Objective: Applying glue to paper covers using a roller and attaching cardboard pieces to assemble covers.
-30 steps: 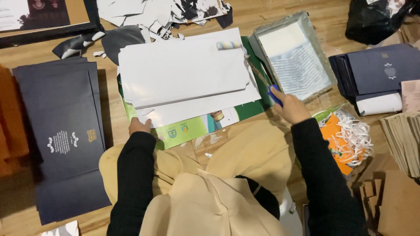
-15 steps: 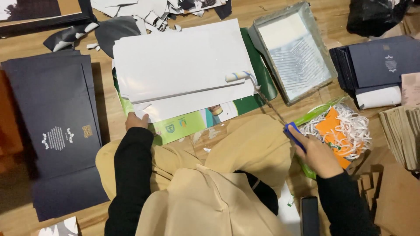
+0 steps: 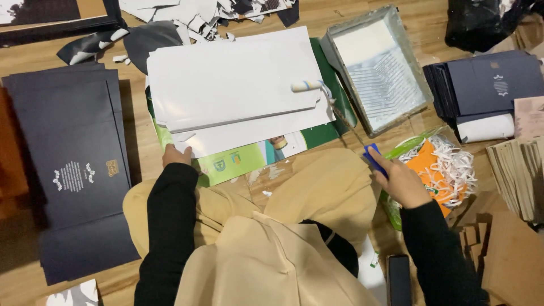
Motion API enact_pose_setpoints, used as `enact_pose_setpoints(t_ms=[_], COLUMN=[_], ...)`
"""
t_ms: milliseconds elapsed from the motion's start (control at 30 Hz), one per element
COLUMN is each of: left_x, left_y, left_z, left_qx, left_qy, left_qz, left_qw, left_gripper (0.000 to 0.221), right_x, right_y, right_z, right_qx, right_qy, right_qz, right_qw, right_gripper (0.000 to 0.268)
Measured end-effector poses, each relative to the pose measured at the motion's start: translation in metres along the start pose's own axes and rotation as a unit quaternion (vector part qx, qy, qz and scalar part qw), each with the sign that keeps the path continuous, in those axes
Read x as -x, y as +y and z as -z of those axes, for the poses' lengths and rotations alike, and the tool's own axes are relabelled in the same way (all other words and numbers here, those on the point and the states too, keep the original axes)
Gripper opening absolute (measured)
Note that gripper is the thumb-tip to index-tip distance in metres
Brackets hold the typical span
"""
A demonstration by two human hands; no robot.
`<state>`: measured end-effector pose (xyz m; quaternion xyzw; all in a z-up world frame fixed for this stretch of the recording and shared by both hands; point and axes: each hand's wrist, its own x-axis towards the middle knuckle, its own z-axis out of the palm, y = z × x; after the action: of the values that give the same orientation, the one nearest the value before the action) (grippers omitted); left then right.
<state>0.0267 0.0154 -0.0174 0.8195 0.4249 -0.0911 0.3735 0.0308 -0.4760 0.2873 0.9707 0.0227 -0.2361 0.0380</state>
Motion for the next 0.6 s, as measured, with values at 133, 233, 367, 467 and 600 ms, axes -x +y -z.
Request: enact_pose_setpoints(t_ms=[133, 233, 367, 467, 600], left_x=[-0.002, 0.003, 0.013, 0.003, 0.018], left_y=[-0.001, 0.003, 0.009, 0.003, 0.006], left_z=[-0.001, 0.002, 0.01, 0.003, 0.005], left_qx=[0.0, 0.006, 0.009, -0.002, 0.024], left_qy=[0.0, -0.002, -0.008, -0.004, 0.035], left_qz=[0.006, 0.007, 0.011, 0.007, -0.031], left_qw=[1.0, 1.0, 1.0, 1.0, 0.999], left_gripper=[0.054, 0.053, 0.051, 0.054, 0.05], right_x=[-0.055, -0.082, -0.033, 0.015, 0.05], right_y=[0.002, 0.001, -0.004, -0.004, 0.011], right_z=[0.0, -0.001, 0.013, 0.013, 0.005], right_qx=[-0.053, -0.066, -0.048, 0.033, 0.109], right_qy=[0.035, 0.063, 0.04, 0.021, 0.021], right_qz=[0.048, 0.058, 0.05, 0.02, 0.013], right_qw=[0.997, 0.994, 0.997, 0.999, 0.994], right_gripper=[0.057, 0.058, 0.056, 0.052, 0.057])
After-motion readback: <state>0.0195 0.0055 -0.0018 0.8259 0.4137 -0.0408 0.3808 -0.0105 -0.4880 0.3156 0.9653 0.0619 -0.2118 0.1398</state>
